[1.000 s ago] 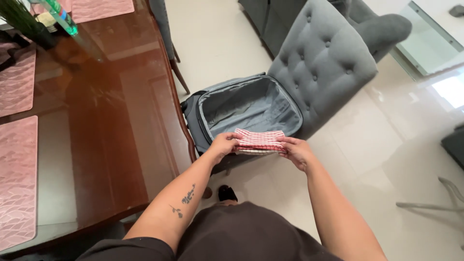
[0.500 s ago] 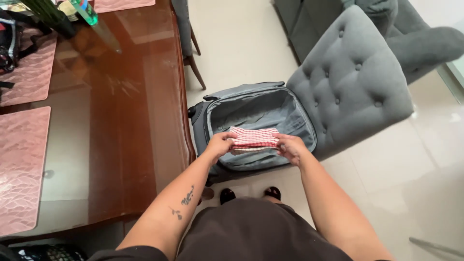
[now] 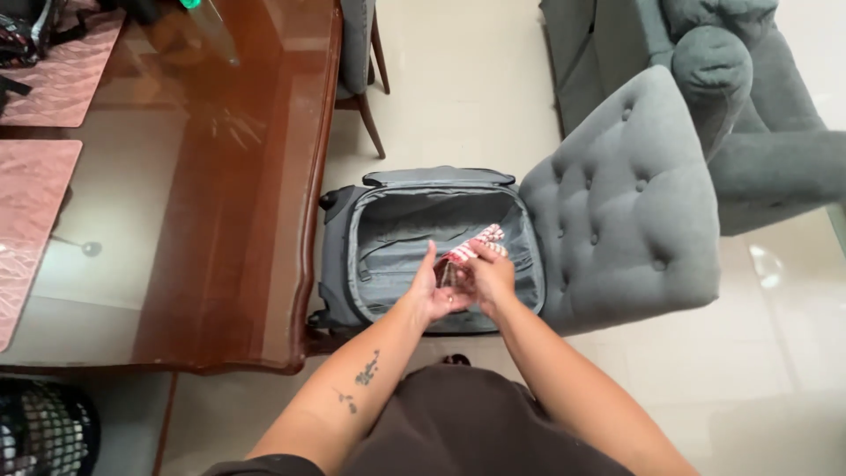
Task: The person folds several pieces of clothing on a dining table and places them into an open suitcase. They fold a red-and-white checkered cloth, a green floral shirt, and a white floral shirt, then put the folded items into the suitcase.
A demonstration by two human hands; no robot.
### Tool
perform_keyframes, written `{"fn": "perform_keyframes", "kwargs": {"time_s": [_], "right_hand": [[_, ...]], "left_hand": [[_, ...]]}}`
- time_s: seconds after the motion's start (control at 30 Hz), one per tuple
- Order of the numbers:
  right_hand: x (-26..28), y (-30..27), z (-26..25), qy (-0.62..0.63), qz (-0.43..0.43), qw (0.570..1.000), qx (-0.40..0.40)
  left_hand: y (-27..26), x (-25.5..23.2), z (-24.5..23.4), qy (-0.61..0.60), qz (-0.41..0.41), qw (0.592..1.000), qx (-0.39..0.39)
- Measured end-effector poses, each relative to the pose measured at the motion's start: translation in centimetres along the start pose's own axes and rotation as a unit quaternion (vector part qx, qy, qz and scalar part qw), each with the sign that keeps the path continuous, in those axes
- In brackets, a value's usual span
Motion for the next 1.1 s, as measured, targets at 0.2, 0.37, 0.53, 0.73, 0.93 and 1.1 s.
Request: {"fn": "perform_keyframes", "kwargs": {"time_s": [0.2, 0.37, 0.53, 0.73, 0.93, 1.1], "right_hand": [[-1.6, -0.9, -3.2, 0.016, -0.020, 0.995, 0.101], [-0.3, -0.1, -6.7, 0.065, 0.148, 0.984, 0.079], [2.2, 3.5, -7.3, 0.116, 0.193, 0.953, 0.204], [6.8, 3.5, -5.6, -0.034, 0.141, 0.983, 0.111], [1.5, 9.0, -7.3, -0.054, 0.131, 0.961, 0.237], [0.8, 11.4, -8.1, -0.269, 0.108, 0.946, 0.147]], "left_hand": [[6.4, -4.7, 1.3, -0.111, 0.271, 0.956, -0.023], [1.6, -6.0, 5.4, 0.006, 0.358, 0.931, -0.076], [-0.5, -5.4, 8.1, 0.087, 0.308, 0.945, -0.065], [1.6, -5.0, 5.8, 0.197, 0.253, 0.947, -0.005], [3.1, -5.5, 4.6, 0.314, 0.159, 0.933, -0.079], [6.0, -6.0, 4.5, 0.421, 0.120, 0.891, -0.122]]}}
Point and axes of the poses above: each hand's wrist, its own y-axis towards the middle knuckle, its own z-axis out of the palm, x = y × z, the point moved 3 cm from there along y, towards the middle knuckle, and after that the axes turned 13 degrees about -y, right-handed, at the moved point
